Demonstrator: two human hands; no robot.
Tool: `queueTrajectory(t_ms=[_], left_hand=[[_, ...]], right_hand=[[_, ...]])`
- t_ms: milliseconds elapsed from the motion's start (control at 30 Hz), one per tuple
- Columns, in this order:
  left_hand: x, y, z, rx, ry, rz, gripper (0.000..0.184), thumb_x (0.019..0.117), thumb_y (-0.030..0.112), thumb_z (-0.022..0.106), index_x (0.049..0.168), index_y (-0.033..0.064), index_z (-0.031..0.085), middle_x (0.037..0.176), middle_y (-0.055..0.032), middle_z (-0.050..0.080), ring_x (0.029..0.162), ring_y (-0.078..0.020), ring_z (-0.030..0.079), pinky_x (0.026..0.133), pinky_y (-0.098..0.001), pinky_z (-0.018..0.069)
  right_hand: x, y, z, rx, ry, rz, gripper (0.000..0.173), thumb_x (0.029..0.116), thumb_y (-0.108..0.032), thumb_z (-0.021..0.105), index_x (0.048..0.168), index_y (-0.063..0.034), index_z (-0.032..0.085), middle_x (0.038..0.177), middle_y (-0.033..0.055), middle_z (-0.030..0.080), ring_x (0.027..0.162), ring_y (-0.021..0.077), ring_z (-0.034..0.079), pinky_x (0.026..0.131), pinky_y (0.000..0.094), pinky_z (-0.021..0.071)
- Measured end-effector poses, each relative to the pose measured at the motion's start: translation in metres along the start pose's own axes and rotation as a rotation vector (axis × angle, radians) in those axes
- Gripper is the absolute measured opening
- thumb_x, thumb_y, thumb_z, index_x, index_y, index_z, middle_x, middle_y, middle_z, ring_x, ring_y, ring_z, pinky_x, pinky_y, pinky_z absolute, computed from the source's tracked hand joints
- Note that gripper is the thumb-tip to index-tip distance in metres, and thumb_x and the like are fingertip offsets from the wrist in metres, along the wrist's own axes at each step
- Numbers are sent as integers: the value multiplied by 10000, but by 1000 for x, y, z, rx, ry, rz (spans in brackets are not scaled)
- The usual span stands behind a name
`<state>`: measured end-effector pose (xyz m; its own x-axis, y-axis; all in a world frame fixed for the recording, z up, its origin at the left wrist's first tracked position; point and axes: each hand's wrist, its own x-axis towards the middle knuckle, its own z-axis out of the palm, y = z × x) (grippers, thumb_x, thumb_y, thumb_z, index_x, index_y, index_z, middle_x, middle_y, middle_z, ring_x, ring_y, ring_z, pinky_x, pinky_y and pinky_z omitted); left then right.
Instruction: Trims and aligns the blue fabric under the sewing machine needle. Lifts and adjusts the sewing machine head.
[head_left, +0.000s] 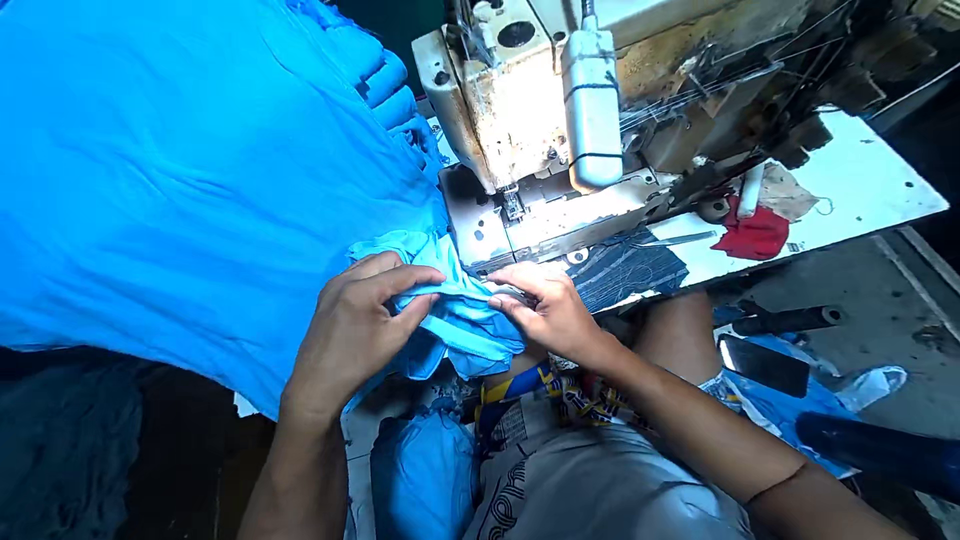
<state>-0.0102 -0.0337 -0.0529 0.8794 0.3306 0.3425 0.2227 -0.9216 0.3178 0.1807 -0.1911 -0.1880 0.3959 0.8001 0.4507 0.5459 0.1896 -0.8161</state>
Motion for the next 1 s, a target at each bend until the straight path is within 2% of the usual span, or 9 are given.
queueTrajectory(t_ms=[167, 300, 400, 500, 633, 733, 800, 900, 1000], left_hand=[[19, 9, 8, 56, 146, 28, 172, 948, 251, 715, 1096, 197, 785, 896, 27, 620, 822, -96, 590, 722, -301, 499], [30, 15, 13, 12, 181, 28, 150, 960, 236, 724, 1094, 194, 778, 954, 32, 629, 764, -32, 580, 624, -195, 478], [35, 11, 20, 87, 171, -2, 137, 976, 254, 708, 1085, 201, 771, 984, 4, 616, 755, -90, 570, 623, -276, 479], [36, 5, 27, 154, 138, -53, 137, 970, 288, 704, 1024, 172, 753, 1185, -51, 595, 1005, -200, 598, 811, -419, 524], [38, 9, 42, -109, 138, -27, 69, 930, 137, 612, 925, 90, 662, 1404, -34, 581, 1270, -150, 578, 1016, -394, 532], [43, 8, 66, -566, 206, -78, 87, 951, 51, 508, 981, 72, 587, 1135, -40, 736, 1022, -137, 694, 870, -354, 568], [49, 7, 80, -669, 249, -106, 70, 988, 67, 510, 996, 88, 576, 854, -24, 665, 746, -113, 628, 662, -285, 529], [41, 14, 86, -366, 236, -152, 70, 1014, 135, 568, 1084, 135, 567, 722, -11, 568, 557, -118, 535, 480, -283, 457], [48, 5, 91, -14, 213, -109, 109, 1028, 183, 578, 1111, 119, 609, 813, -59, 641, 661, -179, 623, 577, -392, 519]], right_hand=[[9, 10, 0, 8, -17, -50, 152, 991, -190, 664, 1075, -144, 782, 957, -29, 739, 872, 57, 692, 794, 317, 602], [10, 5, -5, 53, -13, -30, 135, 990, -192, 679, 1054, -127, 779, 933, -28, 719, 839, 53, 677, 759, 286, 596], [10, 0, -12, 161, 23, 58, 91, 968, -169, 705, 990, -101, 761, 903, -6, 704, 770, 75, 652, 696, 274, 577], [10, 0, -24, 393, 65, 140, 77, 945, -137, 736, 932, -63, 752, 848, 39, 697, 649, 122, 613, 574, 291, 534], [7, 3, -32, 555, 41, 277, 110, 961, -151, 702, 929, -67, 765, 627, 46, 585, 453, 97, 414, 420, 258, 340], [5, 4, -36, 646, 23, 364, 131, 976, -168, 668, 968, -71, 756, 574, 39, 512, 421, 85, 364, 396, 241, 304], [4, 6, -38, 677, 21, 386, 134, 978, -168, 669, 987, -63, 751, 570, 38, 510, 416, 80, 370, 394, 231, 315], [4, 10, -41, 696, 27, 429, 124, 969, -142, 677, 975, -43, 751, 570, 49, 523, 412, 77, 376, 387, 231, 318], [3, 17, -40, 622, 42, 418, 108, 965, -108, 672, 944, -28, 742, 578, 60, 545, 415, 86, 408, 385, 237, 344]])
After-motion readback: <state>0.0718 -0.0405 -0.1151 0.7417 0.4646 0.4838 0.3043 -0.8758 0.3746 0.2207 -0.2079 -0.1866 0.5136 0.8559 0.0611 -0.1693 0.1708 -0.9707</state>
